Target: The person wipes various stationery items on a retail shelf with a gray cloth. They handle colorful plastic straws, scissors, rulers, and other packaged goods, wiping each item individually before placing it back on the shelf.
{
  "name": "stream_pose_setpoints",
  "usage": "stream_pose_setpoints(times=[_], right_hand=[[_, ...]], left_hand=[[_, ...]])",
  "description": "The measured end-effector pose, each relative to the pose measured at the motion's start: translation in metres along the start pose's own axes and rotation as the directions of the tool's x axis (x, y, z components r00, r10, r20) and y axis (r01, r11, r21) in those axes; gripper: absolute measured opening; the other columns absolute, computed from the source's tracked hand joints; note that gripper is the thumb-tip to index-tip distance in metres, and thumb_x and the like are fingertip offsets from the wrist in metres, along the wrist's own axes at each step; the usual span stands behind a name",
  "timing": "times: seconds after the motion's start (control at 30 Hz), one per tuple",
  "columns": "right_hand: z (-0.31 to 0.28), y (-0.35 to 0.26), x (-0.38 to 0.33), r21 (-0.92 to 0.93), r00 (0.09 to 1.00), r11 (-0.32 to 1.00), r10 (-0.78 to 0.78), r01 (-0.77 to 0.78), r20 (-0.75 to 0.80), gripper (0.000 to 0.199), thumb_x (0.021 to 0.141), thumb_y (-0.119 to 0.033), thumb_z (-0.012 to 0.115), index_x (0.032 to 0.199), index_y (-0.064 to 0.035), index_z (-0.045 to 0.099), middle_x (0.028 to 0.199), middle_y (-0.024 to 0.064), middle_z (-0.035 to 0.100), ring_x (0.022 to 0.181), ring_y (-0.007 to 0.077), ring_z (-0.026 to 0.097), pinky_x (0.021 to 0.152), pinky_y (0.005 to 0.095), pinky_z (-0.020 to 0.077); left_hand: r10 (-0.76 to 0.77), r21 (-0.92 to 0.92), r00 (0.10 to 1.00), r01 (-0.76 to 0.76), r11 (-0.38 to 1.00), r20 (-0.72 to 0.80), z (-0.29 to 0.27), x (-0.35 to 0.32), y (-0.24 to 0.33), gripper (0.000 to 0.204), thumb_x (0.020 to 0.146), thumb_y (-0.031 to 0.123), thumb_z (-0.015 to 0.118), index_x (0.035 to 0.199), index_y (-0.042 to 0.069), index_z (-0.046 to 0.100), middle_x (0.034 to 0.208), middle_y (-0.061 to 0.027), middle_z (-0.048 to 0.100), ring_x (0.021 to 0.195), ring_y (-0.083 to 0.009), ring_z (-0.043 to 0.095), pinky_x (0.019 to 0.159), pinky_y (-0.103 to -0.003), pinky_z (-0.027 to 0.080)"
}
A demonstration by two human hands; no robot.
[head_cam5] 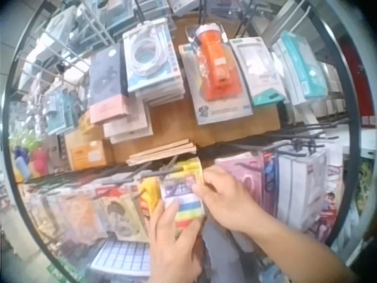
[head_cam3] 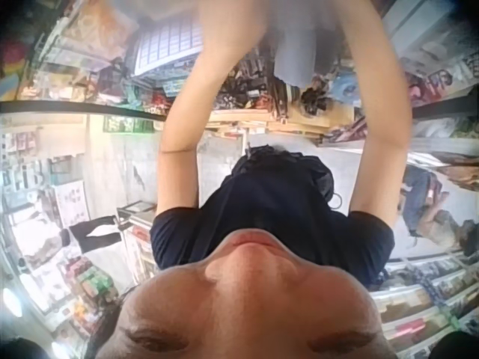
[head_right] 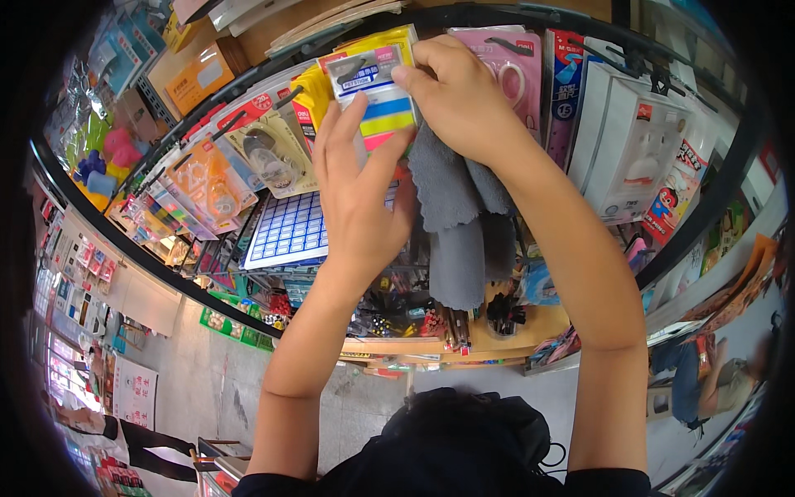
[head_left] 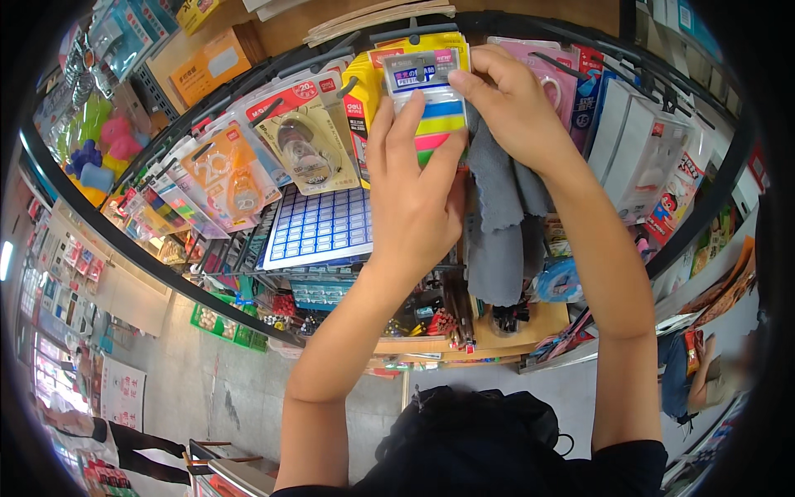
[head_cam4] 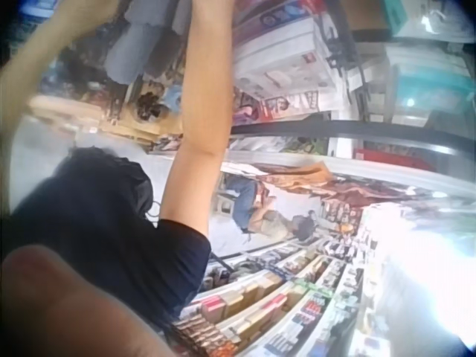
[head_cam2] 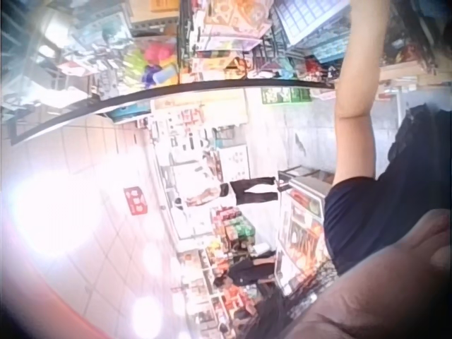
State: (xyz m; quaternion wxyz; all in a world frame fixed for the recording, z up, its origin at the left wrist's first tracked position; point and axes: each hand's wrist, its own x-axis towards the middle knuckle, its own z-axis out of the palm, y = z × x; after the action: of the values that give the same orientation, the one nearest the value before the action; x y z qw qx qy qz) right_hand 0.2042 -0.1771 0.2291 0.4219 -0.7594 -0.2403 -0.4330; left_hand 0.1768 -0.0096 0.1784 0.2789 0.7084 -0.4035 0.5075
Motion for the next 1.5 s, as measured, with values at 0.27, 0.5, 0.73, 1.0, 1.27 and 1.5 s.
stream_pose_setpoints(times=[0.27, 0.5, 0.73, 1.0, 1.27, 1.5], right_hand=[[-0.002, -0.007, -0.004, 0.090, 0.999, 0.996, -0.030, 0.027, 0.029, 0.024, 0.090, -0.017, 0.066, 0.100, 0.0050, 0.063, 0.096, 0.0106, 0.058, 0.089, 0.0202, 0.059, 0.079, 0.0320, 0.0467], [-0.004, -0.014, 0.000, 0.245, 0.977, 0.956, 0.118, -0.160, 0.178, 0.029, 0.089, -0.020, 0.068, 0.104, 0.0052, 0.067, 0.092, 0.0059, 0.066, 0.081, 0.0092, 0.061, 0.072, 0.0249, 0.0494], [-0.007, -0.012, 0.007, 0.243, 0.968, 0.952, 0.136, -0.187, 0.212, 0.029, 0.089, -0.021, 0.069, 0.105, 0.0039, 0.067, 0.087, 0.0052, 0.068, 0.080, 0.0080, 0.061, 0.070, 0.0246, 0.0495], [-0.028, -0.039, -0.024, 0.030, 0.999, 0.999, -0.021, 0.020, 0.045, 0.035, 0.086, -0.023, 0.070, 0.110, 0.0026, 0.064, 0.100, 0.0097, 0.067, 0.086, 0.0148, 0.062, 0.078, 0.0286, 0.0490], [-0.089, -0.064, -0.064, 0.223, 0.946, 0.923, 0.323, -0.313, -0.011, 0.025, 0.088, -0.011, 0.068, 0.110, 0.0002, 0.065, 0.101, 0.0013, 0.066, 0.085, 0.0041, 0.060, 0.075, 0.0203, 0.0474], [-0.115, -0.049, -0.082, 0.138, 0.939, 0.929, 0.344, -0.344, 0.026, 0.041, 0.089, -0.015, 0.069, 0.124, 0.0019, 0.059, 0.115, 0.0057, 0.064, 0.089, 0.0075, 0.061, 0.078, 0.0228, 0.0488]], left_hand=[[0.035, -0.003, 0.997, -0.035, 0.999, -0.068, 0.001, -0.012, -0.003, 0.052, 0.061, -0.006, 0.073, 0.110, 0.011, 0.069, 0.141, -0.0211, 0.044, 0.131, -0.0469, 0.039, 0.108, -0.052, 0.032], [0.014, -0.094, 0.999, -0.018, 0.995, -0.050, 0.008, -0.011, -0.012, 0.049, 0.064, -0.008, 0.072, 0.111, 0.008, 0.067, 0.142, -0.0250, 0.041, 0.133, -0.0483, 0.037, 0.109, -0.052, 0.032], [0.040, -0.048, 0.999, -0.042, 0.998, -0.036, 0.007, -0.009, -0.006, 0.048, 0.066, -0.009, 0.069, 0.111, 0.007, 0.067, 0.143, -0.0252, 0.039, 0.134, -0.0488, 0.036, 0.110, -0.052, 0.031], [0.094, 0.049, 0.995, -0.092, 0.995, -0.033, 0.000, -0.017, 0.001, 0.044, 0.070, -0.003, 0.070, 0.112, 0.009, 0.068, 0.143, -0.0216, 0.043, 0.134, -0.0477, 0.036, 0.109, -0.052, 0.032], [0.038, 0.075, 0.997, -0.044, 0.996, 0.070, 0.000, -0.004, 0.014, 0.038, 0.074, 0.000, 0.069, 0.111, 0.010, 0.070, 0.140, -0.0201, 0.048, 0.132, -0.0454, 0.039, 0.107, -0.050, 0.033], [-0.068, -0.463, 0.964, 0.186, 0.867, 0.259, 0.017, -0.017, 0.044, 0.049, 0.085, 0.006, 0.062, 0.131, -0.005, 0.049, 0.141, -0.0279, 0.042, 0.131, -0.0417, 0.040, 0.109, -0.043, 0.032]])
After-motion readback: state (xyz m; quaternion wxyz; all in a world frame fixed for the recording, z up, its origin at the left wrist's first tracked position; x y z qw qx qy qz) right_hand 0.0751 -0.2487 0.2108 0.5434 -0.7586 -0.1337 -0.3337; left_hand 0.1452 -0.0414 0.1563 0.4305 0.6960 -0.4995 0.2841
